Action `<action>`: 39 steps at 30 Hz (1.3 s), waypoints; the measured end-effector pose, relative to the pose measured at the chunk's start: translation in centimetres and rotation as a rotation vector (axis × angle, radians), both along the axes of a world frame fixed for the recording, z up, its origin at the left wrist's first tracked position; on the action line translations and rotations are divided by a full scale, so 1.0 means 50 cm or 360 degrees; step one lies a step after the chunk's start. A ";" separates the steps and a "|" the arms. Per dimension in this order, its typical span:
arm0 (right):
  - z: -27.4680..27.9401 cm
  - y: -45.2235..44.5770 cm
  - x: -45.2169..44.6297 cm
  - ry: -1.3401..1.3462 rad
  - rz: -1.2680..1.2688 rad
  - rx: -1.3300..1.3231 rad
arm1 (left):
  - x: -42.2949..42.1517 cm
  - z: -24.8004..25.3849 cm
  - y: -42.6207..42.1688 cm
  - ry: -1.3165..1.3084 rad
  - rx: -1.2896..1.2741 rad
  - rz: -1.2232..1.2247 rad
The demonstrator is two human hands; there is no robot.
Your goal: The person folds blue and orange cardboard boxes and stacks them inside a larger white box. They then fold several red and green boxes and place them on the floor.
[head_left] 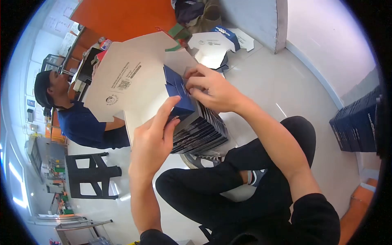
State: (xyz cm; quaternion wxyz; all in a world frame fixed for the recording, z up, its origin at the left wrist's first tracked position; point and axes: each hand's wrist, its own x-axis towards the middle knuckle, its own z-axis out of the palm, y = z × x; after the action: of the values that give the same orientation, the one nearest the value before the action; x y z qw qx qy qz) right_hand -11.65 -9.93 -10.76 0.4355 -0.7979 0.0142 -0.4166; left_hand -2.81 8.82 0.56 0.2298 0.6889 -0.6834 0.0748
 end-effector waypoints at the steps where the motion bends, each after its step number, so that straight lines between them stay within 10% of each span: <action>1: -0.002 -0.003 0.000 -0.0065 -0.0033 -0.0035 | -0.007 0.002 -0.002 -0.0069 0.0119 0.0043; 20: 0.007 -0.010 -0.020 0.0011 -0.0014 -0.0117 | 0.010 0.028 -0.029 0.0650 0.0611 -0.0015; 25: 0.022 -0.011 -0.028 0.0060 -0.0047 -0.0245 | 0.048 0.031 -0.106 -0.0657 0.0176 -0.0225; 39: 0.067 0.038 -0.041 0.0511 -0.0446 -0.0209 | 0.043 0.033 -0.125 -0.0565 0.0434 -0.0230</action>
State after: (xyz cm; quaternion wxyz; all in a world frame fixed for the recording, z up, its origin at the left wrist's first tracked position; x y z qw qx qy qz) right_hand -13.72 -8.04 -7.41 0.3127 -0.8708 0.1669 -0.3406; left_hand -0.68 2.57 2.21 0.0155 0.6390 -0.7643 0.0851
